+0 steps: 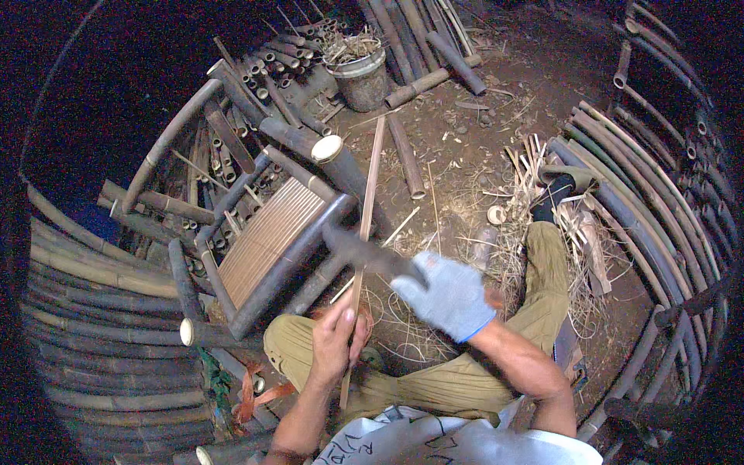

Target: The person constructs a bamboo chair by whittling bamboo strips with a knife and weaving them through the frame by hand.

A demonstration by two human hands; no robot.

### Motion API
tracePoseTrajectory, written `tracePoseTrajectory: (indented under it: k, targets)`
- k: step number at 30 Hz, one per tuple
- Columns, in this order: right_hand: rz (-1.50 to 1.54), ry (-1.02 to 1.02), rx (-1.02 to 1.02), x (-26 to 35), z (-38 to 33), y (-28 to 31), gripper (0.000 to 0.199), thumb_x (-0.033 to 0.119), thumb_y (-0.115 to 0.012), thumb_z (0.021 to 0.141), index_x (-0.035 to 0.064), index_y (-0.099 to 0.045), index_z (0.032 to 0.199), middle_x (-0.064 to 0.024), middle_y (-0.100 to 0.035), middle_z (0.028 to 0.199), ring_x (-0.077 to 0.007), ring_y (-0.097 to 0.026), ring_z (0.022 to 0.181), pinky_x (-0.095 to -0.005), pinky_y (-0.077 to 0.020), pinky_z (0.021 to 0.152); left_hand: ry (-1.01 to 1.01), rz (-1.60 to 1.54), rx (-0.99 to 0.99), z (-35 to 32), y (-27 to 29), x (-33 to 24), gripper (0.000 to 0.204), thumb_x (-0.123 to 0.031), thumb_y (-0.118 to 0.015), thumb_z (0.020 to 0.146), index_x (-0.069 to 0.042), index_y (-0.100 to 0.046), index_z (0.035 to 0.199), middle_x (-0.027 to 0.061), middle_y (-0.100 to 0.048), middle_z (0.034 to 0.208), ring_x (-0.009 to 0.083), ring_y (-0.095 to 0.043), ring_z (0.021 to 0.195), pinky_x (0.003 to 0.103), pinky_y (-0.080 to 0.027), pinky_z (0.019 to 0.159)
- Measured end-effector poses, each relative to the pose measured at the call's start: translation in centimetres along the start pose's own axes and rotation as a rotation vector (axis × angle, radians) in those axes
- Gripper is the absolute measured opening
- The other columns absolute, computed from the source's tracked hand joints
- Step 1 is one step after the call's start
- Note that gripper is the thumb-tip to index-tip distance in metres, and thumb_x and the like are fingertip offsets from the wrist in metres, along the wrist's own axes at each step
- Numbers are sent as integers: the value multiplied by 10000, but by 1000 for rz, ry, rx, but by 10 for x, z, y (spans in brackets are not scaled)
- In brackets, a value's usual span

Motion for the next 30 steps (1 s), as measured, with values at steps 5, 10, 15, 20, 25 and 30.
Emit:
tracePoseTrajectory:
  k: [5, 10, 15, 20, 25, 30]
  targets:
    - [49, 8, 50, 16, -13, -16, 441, 515, -632, 869, 76, -600, 856, -177, -643, 765, -393, -647, 719, -473, -511, 620, 40, 97, -66, 21, -14, -5, 408, -217, -481, 1041, -47, -497, 1411, -19, -535, 687, 33, -450, 504, 192, -354, 425]
    - [-13, -122, -115, -17, 17, -3, 436, 508, -625, 887, 73, -606, 873, -191, -657, 755, -405, -655, 711, -484, -511, 618, 52, 83, -64, -9, -25, 0, 418, -194, -487, 1040, -63, -471, 1437, -33, -515, 689, 28, -429, 523, 183, -344, 442]
    - [-75, -129, -78, -24, 33, -1, 461, 548, -596, 890, 88, -615, 860, -175, -659, 751, -397, -658, 707, -482, -510, 619, 64, 70, -10, -30, -7, 15, 417, -155, -468, 1045, -65, -450, 1452, -35, -500, 680, 29, -403, 513, 181, -329, 443]
    - [-95, -152, -161, -35, 48, -1, 482, 532, -583, 907, 54, -637, 880, -195, -668, 804, -411, -653, 764, -496, -508, 678, 138, 187, -50, -62, 16, 20, 417, -140, -462, 1040, -9, -450, 1436, -32, -466, 622, 35, -403, 494, 199, -328, 444]
    - [-175, -100, -443, -147, 83, 43, 445, 458, -552, 951, 22, -640, 930, -248, -651, 852, -430, -646, 832, -515, -492, 712, 229, 112, -10, -102, 51, 44, 439, -221, -411, 1058, -10, -434, 1443, -18, -457, 611, 61, -402, 459, 218, -344, 437]
    - [-45, -83, -3, -13, 29, 10, 445, 512, -620, 872, 80, -669, 969, -180, -680, 858, -369, -668, 843, -471, -523, 701, 191, -403, 65, -28, 25, 15, 446, -274, -371, 1069, -89, -366, 1475, -34, -359, 585, 63, -302, 393, 210, -303, 379]
Point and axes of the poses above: each hand's wrist, its own z-axis towards the middle knuckle, its own y-axis out of the back of the hand, x = y × z, the point moved 3 cm from there along z, towards the middle knuckle
